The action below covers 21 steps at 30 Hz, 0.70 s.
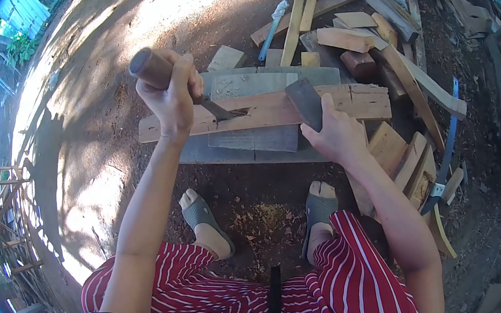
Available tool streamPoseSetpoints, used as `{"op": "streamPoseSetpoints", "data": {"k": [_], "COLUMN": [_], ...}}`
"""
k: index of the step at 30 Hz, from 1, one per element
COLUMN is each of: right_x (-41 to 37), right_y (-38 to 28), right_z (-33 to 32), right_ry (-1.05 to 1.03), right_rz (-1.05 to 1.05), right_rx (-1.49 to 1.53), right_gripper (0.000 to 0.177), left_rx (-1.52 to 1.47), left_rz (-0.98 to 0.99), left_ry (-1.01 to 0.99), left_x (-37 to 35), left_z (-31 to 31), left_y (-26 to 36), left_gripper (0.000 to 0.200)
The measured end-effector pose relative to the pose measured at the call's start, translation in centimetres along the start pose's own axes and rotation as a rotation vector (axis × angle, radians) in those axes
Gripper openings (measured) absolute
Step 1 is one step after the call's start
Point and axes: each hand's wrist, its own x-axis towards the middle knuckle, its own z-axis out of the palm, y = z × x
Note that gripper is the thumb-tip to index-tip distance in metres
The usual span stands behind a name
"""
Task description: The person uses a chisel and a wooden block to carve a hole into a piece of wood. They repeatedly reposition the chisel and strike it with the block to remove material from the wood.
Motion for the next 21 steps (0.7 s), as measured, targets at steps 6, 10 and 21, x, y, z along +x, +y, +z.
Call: {"op": "streamPoseSetpoints", "data": {"k": [6, 10, 21], "right_x": [0.2, -0.1, -0.6], "right_y": [0.1, -0.5, -11.1], "right_z": [0.1, -0.3, -16.0], "right_ry": [0.004, 0.004, 0.358], "right_rz": [-0.009, 0.009, -0.602], "right_rx": [-0.013, -0.003, 0.558], "right_gripper": [0.060, 0.060, 0.064], "left_rx": [0.053, 0.086, 0.201], "left_rz": [-0.014, 0.045, 0.158], "left_ry": [0.012, 0.032, 0.044], "left_x": [1.7, 1.7, -0.4], "left_z": [0.3, 0.1, 0.3], "left_y": [-1.1, -2.4, -2.6], "left_gripper": [0.018, 0.019, 0.014]}}
